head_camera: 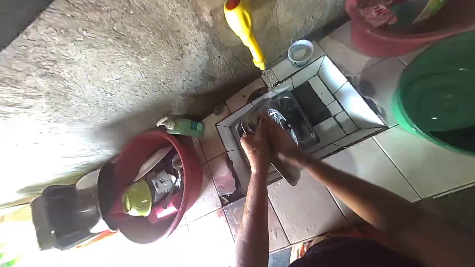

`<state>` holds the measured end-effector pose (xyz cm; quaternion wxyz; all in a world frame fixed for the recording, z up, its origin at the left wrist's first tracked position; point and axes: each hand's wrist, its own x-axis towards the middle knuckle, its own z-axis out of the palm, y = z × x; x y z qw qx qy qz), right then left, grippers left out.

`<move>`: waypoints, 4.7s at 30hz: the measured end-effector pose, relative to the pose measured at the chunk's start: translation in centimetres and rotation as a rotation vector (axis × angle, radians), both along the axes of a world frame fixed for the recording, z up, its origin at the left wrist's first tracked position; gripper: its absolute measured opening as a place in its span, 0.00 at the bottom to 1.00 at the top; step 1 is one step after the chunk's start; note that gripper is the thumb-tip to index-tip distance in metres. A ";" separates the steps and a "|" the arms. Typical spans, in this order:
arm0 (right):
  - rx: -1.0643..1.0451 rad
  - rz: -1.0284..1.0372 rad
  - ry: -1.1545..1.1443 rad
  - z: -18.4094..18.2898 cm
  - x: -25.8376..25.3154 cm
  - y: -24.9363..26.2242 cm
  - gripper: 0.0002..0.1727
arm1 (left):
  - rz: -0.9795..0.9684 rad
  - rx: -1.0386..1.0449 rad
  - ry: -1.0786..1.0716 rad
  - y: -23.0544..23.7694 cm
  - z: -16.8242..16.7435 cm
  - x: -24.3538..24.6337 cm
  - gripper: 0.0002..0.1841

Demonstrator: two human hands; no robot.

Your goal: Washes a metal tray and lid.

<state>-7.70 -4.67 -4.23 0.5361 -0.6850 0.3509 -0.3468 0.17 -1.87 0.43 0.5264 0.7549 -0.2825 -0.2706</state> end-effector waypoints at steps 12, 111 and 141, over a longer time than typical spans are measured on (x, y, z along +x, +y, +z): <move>0.130 -0.192 -0.053 -7.7 -6.0 -0.7 0.27 | 0.044 0.042 -0.049 -2.0 0.5 1.2 0.09; 0.348 -0.289 0.132 -2.9 -3.3 -17.9 0.37 | 0.182 -0.157 0.448 -5.0 -6.6 15.9 0.43; -0.185 -0.593 0.293 5.8 -11.5 -9.5 0.26 | 0.085 0.121 0.566 -14.7 -11.9 2.5 0.58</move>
